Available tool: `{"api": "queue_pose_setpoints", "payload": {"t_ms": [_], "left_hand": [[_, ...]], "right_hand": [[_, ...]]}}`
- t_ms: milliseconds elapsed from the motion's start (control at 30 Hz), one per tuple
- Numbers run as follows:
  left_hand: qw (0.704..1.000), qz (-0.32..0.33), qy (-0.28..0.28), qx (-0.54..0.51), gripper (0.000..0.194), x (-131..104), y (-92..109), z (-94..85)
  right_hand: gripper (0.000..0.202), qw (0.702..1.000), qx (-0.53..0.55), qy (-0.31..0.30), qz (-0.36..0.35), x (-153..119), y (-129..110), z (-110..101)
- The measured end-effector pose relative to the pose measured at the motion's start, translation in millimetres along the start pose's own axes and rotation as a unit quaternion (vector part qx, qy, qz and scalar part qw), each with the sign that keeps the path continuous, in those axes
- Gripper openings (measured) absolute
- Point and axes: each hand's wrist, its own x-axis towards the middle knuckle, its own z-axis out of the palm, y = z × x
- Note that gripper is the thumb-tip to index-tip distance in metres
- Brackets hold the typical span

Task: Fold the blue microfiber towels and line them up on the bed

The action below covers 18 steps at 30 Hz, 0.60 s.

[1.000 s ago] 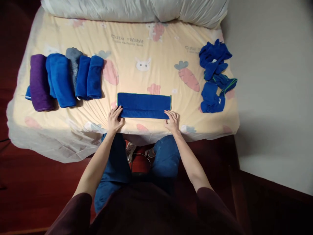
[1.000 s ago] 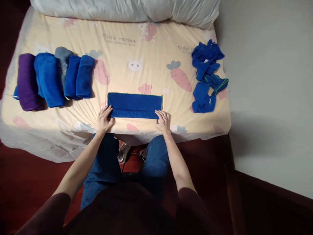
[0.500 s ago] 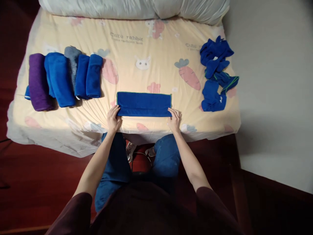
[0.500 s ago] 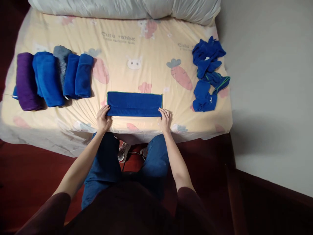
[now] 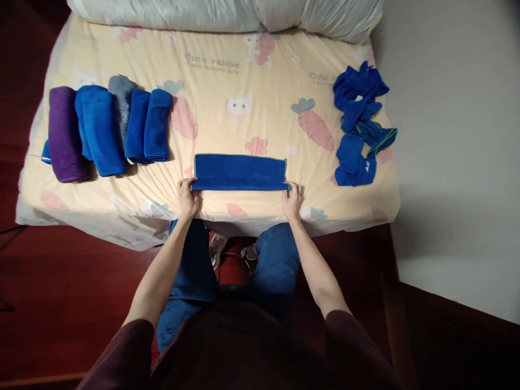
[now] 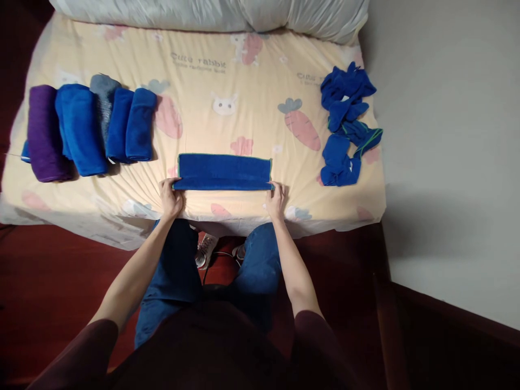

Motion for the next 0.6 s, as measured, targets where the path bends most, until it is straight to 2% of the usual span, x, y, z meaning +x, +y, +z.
{"api": "queue_pose_setpoints", "payload": {"t_ms": [133,233,600], "left_hand": [[0.998,-0.041,0.041,-0.003,0.035,-1.4,-7.2,4.8],[0.997,-0.057,0.047,-0.005,0.031,-1.7,-7.0,6.6],[0.996,-0.078,0.035,0.004,0.045,-7.1,-8.2,8.5]], "right_hand": [[0.037,0.998,0.023,0.02,0.057,-3.3,7.4,6.1],[0.046,0.997,0.029,0.019,0.064,-4.3,7.5,6.6],[0.045,0.997,0.036,0.035,0.065,-4.8,5.0,8.9]]}}
